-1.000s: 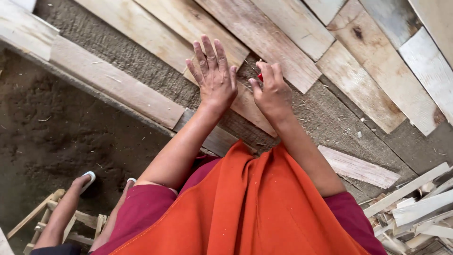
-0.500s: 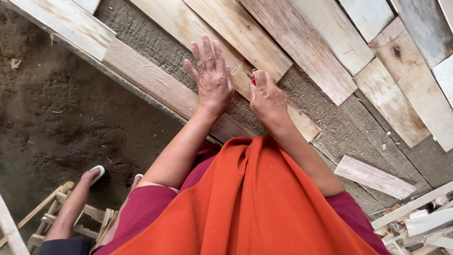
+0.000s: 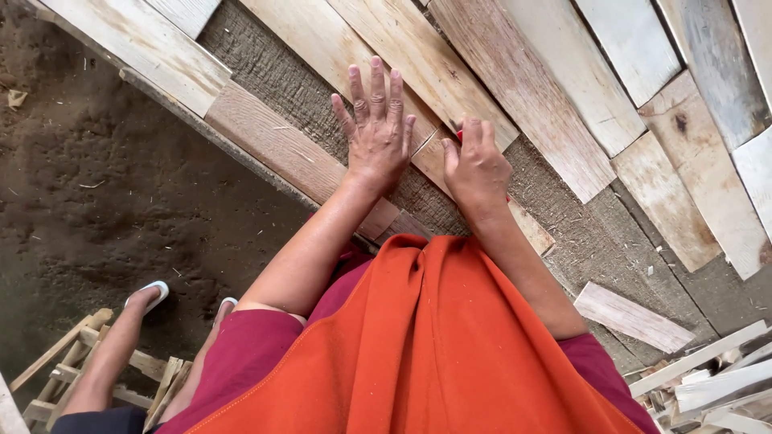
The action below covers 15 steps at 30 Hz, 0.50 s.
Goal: The person uses a red utility knife to carve and shape a small wooden plank on a wooden workbench. They repeatedly scrape the surface, flip the plank, and trim its edges to refine its shape.
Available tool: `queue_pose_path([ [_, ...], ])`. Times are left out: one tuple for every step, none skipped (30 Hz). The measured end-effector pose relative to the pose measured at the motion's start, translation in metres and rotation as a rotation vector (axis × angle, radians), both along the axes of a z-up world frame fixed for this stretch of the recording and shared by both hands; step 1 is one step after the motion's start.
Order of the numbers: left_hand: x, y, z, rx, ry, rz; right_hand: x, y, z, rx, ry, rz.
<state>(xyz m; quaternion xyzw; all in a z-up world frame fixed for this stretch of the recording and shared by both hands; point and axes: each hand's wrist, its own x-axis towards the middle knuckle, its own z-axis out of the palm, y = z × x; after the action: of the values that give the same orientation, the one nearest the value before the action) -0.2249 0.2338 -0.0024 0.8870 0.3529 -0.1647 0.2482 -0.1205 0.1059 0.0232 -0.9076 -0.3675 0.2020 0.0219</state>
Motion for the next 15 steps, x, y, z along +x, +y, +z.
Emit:
queue_pose_path([
  [0.000,-0.002,-0.028,0.002,-0.002,0.000,0.004,-0.001,-0.004,0.002,-0.002,0.000],
  [0.000,-0.006,-0.056,0.223,-0.142,-0.008,0.008,-0.003,-0.008,-0.003,-0.034,0.033],
  [0.000,-0.009,-0.084,0.443,-0.281,-0.013,0.012,-0.006,-0.012,-0.008,-0.066,0.066],
  [0.001,-0.008,-0.083,0.442,-0.281,-0.016,0.013,-0.005,-0.013,-0.009,-0.065,0.063],
  [0.002,-0.006,-0.083,0.455,-0.257,-0.029,0.015,-0.005,-0.014,-0.005,-0.080,0.068],
  [0.004,-0.005,-0.082,0.467,-0.232,-0.043,0.017,-0.005,-0.014,-0.001,-0.095,0.073],
  [0.004,-0.005,-0.082,0.464,-0.232,-0.046,0.018,-0.004,-0.014,-0.003,-0.093,0.070],
  [0.004,-0.005,-0.082,0.472,-0.230,-0.047,0.018,-0.003,-0.014,0.034,-0.085,0.070],
  [0.004,-0.005,-0.082,0.480,-0.229,-0.048,0.019,-0.003,-0.013,0.071,-0.076,0.071],
  [0.009,0.003,-0.054,0.478,-0.225,-0.051,0.020,-0.003,-0.015,0.070,-0.072,0.068],
  [0.013,0.011,-0.026,0.213,-0.057,-0.066,0.021,-0.003,-0.017,0.079,-0.091,0.073],
  [0.019,0.018,0.002,-0.054,0.108,-0.078,0.022,-0.004,-0.019,0.087,-0.112,0.078],
  [0.019,0.018,0.003,-0.055,0.110,-0.081,0.023,-0.004,-0.020,0.086,-0.110,0.076],
  [0.020,0.018,0.004,-0.047,0.117,-0.084,0.023,-0.004,-0.021,0.114,-0.126,0.081],
  [0.020,0.018,0.005,-0.040,0.124,-0.087,0.024,-0.004,-0.022,0.143,-0.141,0.087],
])
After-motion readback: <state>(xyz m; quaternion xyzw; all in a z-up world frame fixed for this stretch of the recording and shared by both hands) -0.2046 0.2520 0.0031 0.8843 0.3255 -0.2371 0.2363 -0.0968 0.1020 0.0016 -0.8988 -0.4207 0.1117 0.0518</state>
